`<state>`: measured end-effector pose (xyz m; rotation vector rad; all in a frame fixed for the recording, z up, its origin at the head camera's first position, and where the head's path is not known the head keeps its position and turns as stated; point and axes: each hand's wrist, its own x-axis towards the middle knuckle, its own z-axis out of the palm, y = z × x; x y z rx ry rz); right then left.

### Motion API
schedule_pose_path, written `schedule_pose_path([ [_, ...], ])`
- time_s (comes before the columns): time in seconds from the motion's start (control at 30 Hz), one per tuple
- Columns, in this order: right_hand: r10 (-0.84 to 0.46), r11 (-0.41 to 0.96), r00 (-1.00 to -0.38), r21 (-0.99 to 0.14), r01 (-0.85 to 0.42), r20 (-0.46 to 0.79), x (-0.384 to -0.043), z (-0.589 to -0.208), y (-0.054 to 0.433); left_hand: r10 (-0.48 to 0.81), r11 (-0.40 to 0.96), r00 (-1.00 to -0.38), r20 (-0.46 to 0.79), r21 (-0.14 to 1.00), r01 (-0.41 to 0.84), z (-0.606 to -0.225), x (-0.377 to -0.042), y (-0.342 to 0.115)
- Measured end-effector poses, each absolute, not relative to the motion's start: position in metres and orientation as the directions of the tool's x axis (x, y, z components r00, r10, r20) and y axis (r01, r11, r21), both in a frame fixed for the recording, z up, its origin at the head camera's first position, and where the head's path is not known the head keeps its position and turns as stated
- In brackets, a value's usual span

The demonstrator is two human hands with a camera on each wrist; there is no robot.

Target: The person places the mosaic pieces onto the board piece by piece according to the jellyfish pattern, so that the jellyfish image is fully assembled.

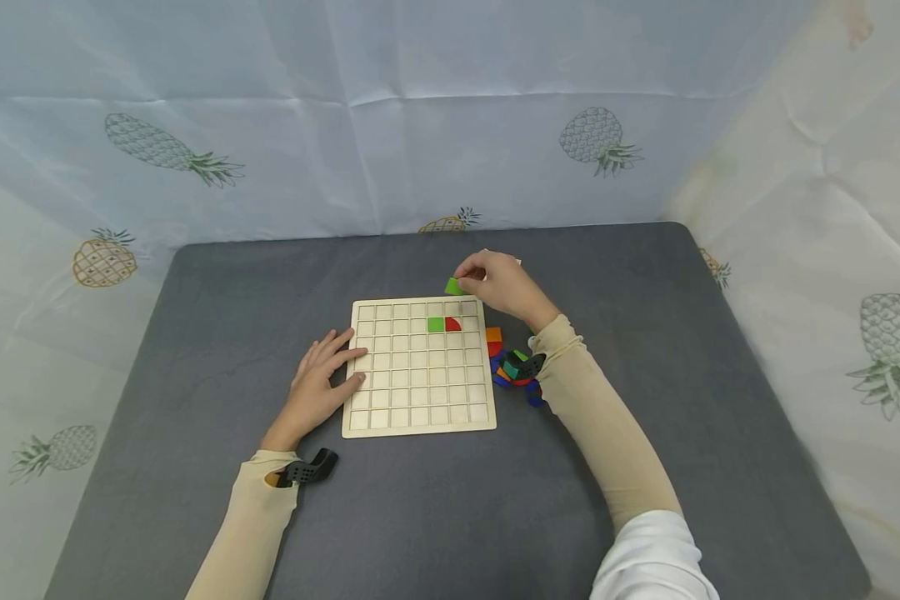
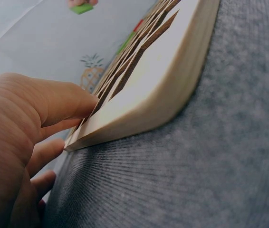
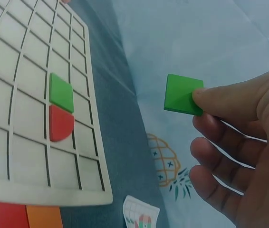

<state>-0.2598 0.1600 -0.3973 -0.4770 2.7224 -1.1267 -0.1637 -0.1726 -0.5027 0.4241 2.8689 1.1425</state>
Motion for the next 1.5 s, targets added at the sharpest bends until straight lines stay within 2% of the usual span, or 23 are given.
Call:
schedule_pose_path([
  [0.27,-0.392,0.637,-0.920,-0.730,-0.248,-0.029,-0.266,-0.400,0.143,0.259,0.706,-0.963,0.079,0.665,0.245,-0.503,-0.164,-0.172],
  [0.57,-0.446,0.600,-0.888,-0.774,-0.201,-0.115,-0.273,-0.404,0.124,0.267,0.689,-0.960,0.080,0.680,0.249,-0.503,-0.164,-0.173],
  [0.87,-0.498,0.618,-0.856,-0.749,-0.239,-0.138,-0.278,-0.415,0.111,0.266,0.689,-0.960,0.085,0.680,0.251,-0.503,-0.164,-0.174],
  [1.17,-0.502,0.652,-0.839,-0.729,-0.208,-0.210,-0.280,-0.426,0.105,0.262,0.692,-0.962,0.080,0.679,0.245,-0.501,-0.164,-0.173],
  [1.5,-0.523,0.680,-0.828,-0.685,-0.261,-0.204,-0.283,-0.445,0.101,0.259,0.695,-0.963,0.075,0.678,0.239,-0.500,-0.163,-0.173],
])
